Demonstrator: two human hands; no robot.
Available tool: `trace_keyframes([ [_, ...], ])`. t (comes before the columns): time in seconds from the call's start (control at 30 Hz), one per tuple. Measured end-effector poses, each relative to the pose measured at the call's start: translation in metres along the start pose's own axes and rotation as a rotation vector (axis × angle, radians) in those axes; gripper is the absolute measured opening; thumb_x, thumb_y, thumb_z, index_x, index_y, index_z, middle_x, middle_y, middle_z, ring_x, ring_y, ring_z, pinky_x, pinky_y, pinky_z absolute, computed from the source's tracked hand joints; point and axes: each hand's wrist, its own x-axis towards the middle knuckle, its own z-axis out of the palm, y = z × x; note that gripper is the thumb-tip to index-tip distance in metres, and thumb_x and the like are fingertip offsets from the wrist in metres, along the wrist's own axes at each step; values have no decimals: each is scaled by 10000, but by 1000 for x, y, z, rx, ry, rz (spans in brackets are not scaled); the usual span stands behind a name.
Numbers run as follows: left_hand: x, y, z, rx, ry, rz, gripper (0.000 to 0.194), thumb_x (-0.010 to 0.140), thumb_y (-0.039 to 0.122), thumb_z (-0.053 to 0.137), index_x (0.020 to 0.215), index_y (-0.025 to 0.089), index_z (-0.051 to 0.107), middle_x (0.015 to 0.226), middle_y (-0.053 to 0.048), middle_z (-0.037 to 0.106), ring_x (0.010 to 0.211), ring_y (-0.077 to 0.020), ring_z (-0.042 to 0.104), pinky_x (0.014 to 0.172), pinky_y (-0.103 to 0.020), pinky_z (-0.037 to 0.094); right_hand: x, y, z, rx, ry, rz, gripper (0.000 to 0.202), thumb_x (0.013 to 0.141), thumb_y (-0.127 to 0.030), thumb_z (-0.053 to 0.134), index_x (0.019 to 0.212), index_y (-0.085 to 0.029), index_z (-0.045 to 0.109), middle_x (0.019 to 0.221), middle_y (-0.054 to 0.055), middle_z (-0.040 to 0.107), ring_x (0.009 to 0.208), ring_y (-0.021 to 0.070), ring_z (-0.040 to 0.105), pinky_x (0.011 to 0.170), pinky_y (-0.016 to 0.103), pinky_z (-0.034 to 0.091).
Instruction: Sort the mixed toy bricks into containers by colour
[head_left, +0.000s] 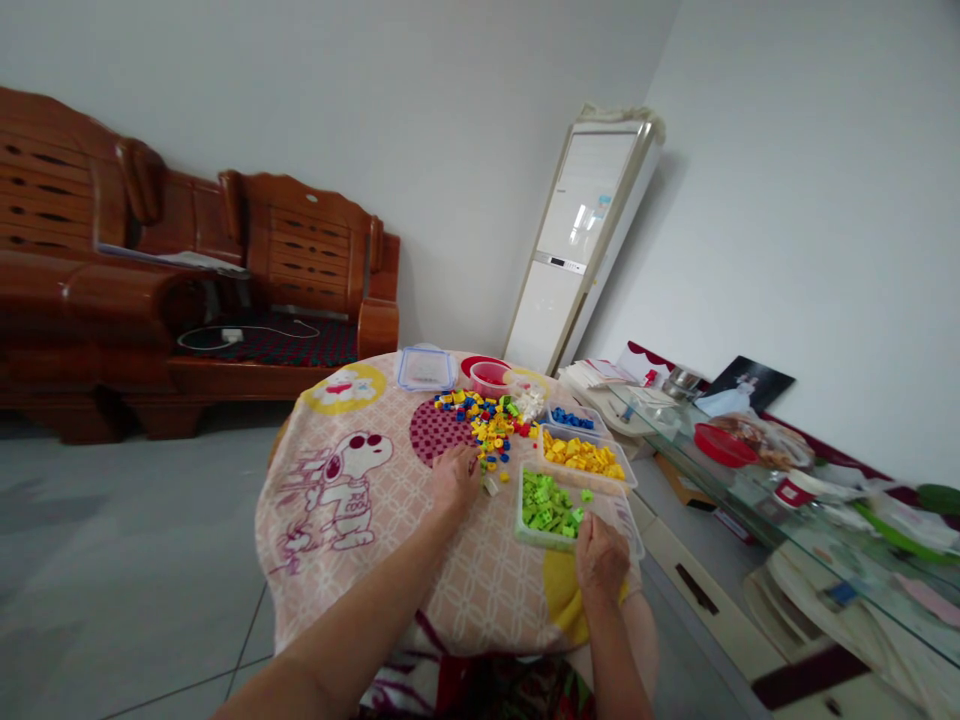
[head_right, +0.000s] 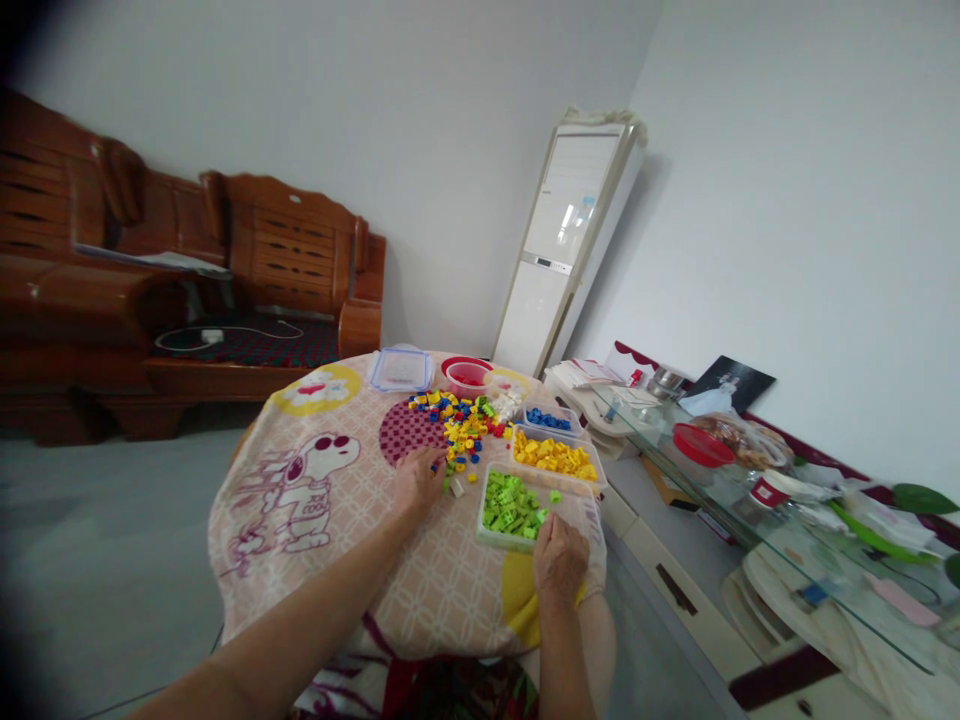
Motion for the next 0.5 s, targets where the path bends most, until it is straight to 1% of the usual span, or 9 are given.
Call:
trace_keyframes([
  [0.07,-2,-1,-4,117,-19,-13,165,810,207,575,875,199,726,880,-96,694,874,-234,611,819,-362,467,0,0,0,-4,4,-8,431,998,-269,318,762,-151,659,671,95,681,594,175,577,659,321,360],
  [0.13,-4,0,-7,230,-46,-19,163,806,236,577,819,197,735,870,-105,703,891,-253,602,816,-373,443,1,0,0,-9,-3,-10,427,998,-268,322,755,-155,654,664,91,680,589,176,578,655,322,357],
  [0.2,-5,2,-10,295,-66,-27,175,807,241,570,792,199,739,864,-106,712,899,-263,599,808,-373,427,1,0,0,-12,-5,-7,416,996,-262,331,753,-158,653,664,88,679,589,177,581,657,323,358],
  [0.33,-4,5,-14,314,-80,-53,178,802,230,578,816,199,753,901,-98,728,908,-259,611,813,-362,423,1,-2,-2,-22,4,-13,391,990,-252,352,765,-156,657,669,85,679,592,180,581,660,326,363],
  [0.43,-3,4,-16,302,-92,-58,212,810,207,567,885,203,766,952,-101,731,918,-253,617,826,-360,434,1,-2,-4,-25,8,-17,394,991,-258,351,764,-158,658,662,83,674,588,183,574,656,328,363],
  [0.5,-2,2,-15,318,-109,-50,227,819,195,552,890,204,767,954,-100,730,913,-245,618,825,-357,443,1,-2,-4,-15,8,-18,401,992,-257,339,767,-157,657,668,86,675,591,182,570,656,328,363],
])
